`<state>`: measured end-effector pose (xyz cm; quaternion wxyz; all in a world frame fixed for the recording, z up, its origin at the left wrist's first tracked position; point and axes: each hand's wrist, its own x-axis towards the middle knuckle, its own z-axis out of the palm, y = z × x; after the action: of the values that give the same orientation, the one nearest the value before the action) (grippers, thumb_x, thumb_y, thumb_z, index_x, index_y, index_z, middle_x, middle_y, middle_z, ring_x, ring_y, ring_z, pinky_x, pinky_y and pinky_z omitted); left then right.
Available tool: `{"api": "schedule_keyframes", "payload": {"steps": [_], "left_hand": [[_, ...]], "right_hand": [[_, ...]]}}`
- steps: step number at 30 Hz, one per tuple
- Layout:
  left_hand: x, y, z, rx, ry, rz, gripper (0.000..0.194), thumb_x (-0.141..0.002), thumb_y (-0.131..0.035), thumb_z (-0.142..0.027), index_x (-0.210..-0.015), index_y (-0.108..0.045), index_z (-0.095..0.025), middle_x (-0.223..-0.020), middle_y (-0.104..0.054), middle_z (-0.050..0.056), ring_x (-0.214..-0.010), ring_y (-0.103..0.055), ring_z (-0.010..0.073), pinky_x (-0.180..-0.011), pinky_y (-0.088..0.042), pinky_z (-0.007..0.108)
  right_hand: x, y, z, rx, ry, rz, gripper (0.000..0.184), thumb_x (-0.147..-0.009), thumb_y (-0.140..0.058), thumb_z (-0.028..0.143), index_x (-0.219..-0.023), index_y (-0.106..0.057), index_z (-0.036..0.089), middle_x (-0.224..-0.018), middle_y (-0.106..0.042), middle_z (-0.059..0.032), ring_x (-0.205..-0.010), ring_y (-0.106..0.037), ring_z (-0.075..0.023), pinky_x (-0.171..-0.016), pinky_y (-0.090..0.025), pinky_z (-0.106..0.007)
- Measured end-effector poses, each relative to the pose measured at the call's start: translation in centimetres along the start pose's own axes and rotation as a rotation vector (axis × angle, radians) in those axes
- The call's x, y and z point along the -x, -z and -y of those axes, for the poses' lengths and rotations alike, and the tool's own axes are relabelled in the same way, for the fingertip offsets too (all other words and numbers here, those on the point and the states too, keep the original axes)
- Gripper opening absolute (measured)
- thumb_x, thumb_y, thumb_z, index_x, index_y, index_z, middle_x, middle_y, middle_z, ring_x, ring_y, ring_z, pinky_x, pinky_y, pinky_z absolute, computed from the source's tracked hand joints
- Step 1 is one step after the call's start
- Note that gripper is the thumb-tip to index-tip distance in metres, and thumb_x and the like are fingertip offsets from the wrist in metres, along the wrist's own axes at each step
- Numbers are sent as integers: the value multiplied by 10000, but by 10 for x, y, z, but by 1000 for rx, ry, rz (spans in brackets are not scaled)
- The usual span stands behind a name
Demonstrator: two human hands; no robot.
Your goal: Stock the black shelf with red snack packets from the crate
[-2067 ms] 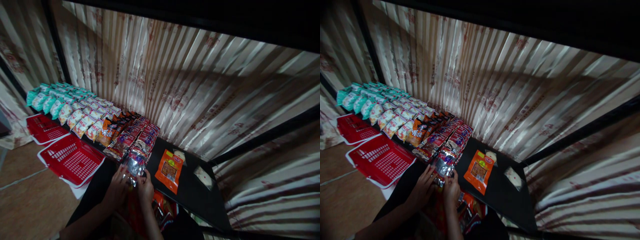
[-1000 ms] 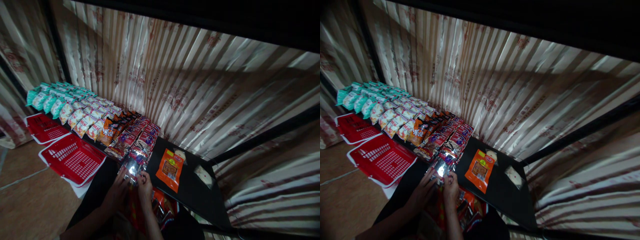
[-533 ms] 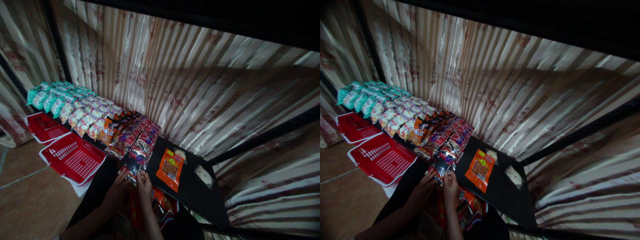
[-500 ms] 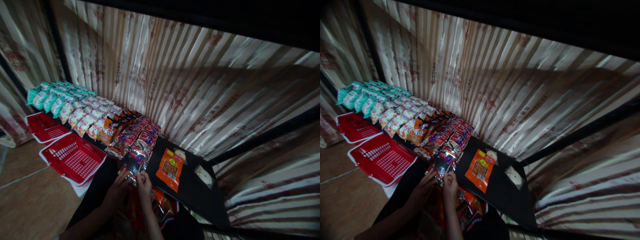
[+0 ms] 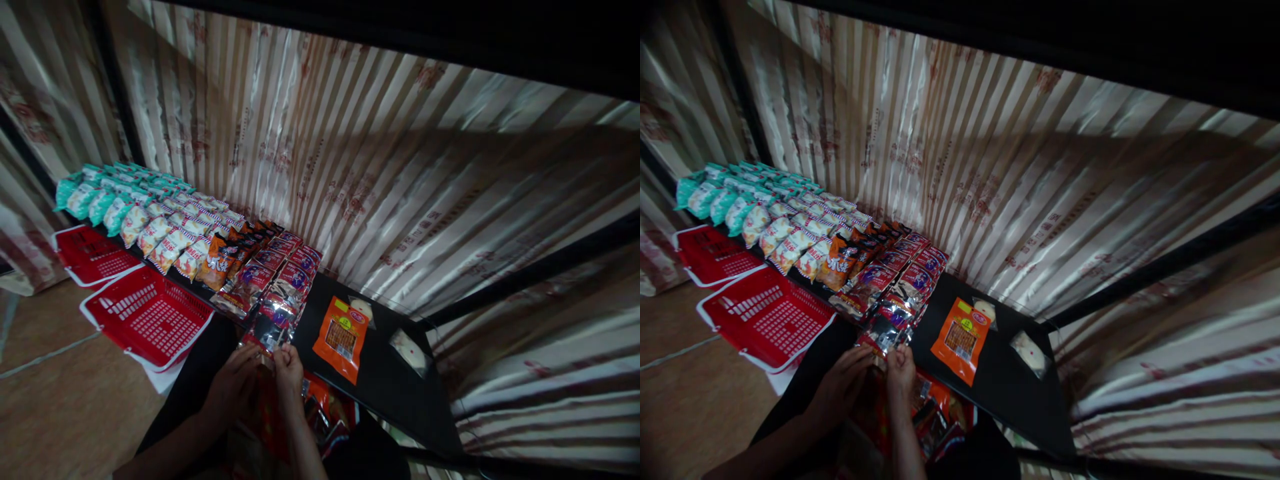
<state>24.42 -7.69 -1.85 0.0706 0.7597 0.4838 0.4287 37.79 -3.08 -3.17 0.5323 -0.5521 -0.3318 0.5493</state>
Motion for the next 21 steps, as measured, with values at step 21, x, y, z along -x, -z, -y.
{"api": "schedule_keyframes", "payload": {"steps": [21], "left_hand": [[-110, -45, 18, -265, 7, 249, 353, -882, -388, -240, -1188, -535, -142, -1308, -498, 110, -1284, -343, 259, -1061, -253, 486]], "right_hand": [[6, 2, 3, -84, -33, 45, 448, -558, -703, 514, -818, -547, 185, -589, -627, 25, -461, -554, -108, -442, -419, -208]]}}
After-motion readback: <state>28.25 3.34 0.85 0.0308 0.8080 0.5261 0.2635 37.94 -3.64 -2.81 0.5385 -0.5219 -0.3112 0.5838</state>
